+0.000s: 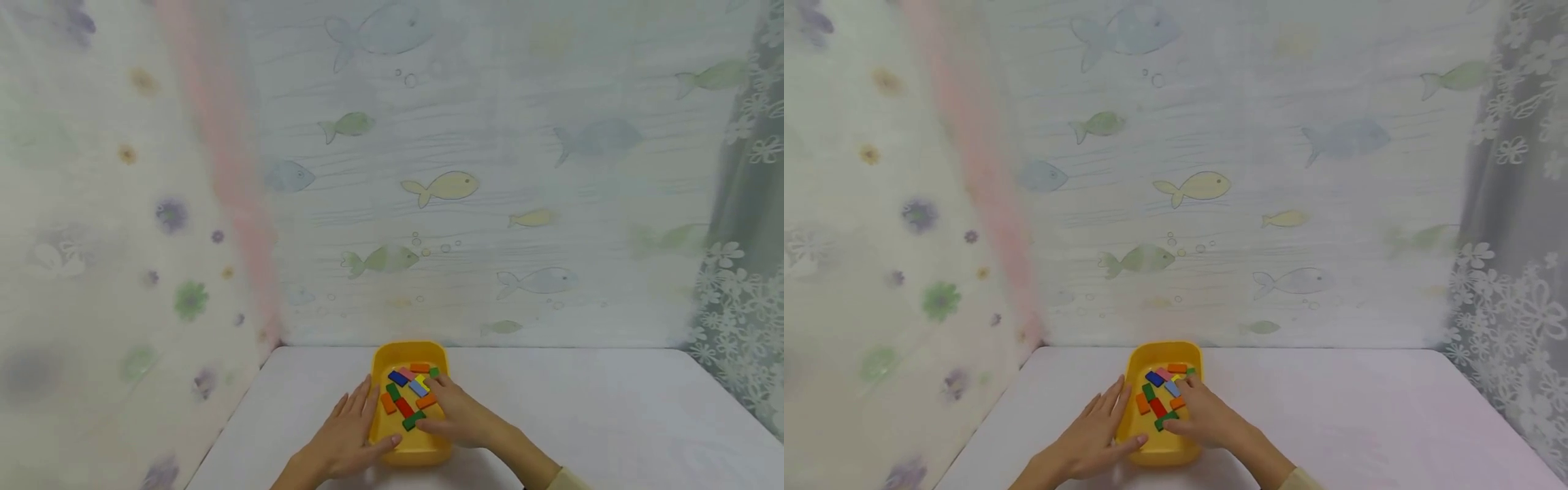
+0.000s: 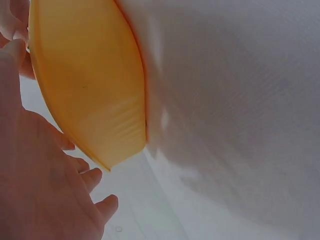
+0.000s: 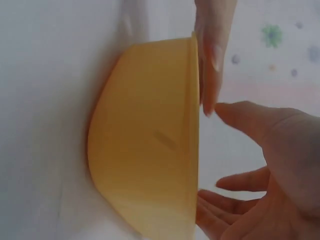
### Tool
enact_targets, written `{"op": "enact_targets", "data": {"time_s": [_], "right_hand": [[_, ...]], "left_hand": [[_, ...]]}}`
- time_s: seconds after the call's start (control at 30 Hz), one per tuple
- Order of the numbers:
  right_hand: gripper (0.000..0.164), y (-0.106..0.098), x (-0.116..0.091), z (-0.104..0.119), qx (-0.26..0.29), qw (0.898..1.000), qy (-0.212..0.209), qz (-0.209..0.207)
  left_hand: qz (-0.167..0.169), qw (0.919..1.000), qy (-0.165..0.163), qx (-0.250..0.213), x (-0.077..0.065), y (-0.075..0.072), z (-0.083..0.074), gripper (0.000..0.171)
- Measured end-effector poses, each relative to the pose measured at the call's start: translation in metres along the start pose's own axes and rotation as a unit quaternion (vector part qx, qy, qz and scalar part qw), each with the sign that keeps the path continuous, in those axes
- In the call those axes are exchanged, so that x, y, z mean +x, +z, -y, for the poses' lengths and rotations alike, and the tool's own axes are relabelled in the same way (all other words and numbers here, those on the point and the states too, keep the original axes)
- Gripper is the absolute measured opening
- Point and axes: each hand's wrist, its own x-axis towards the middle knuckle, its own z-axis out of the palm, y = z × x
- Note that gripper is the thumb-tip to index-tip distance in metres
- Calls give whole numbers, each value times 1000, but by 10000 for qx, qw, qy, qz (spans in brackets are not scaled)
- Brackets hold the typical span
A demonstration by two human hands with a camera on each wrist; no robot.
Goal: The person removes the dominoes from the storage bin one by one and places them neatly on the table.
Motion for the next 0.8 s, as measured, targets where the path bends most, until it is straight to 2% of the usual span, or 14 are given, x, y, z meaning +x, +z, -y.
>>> {"op": "enact_targets", "data": {"time_s": [0.23, 0.47, 0.57, 0.7, 0.8], "right_hand": [[64, 17, 15, 6, -52, 9998, 58, -165], [62, 29, 29, 10, -482, 9975, 487, -184], [53, 34, 35, 12, -645, 9961, 587, -134], [41, 42, 40, 13, -782, 9927, 913, -140], [40, 46, 43, 14, -740, 9884, 1297, -289]], "left_hand": [[-92, 9999, -55, -103, -3, 6, 2, 106], [-222, 9997, -119, -68, -1, 9, 2, 114], [-219, 9996, -186, -26, 0, 8, 1, 116], [-205, 9996, -214, -34, 1, 8, 1, 117], [-220, 9995, -206, -37, 3, 10, 1, 116]]}}
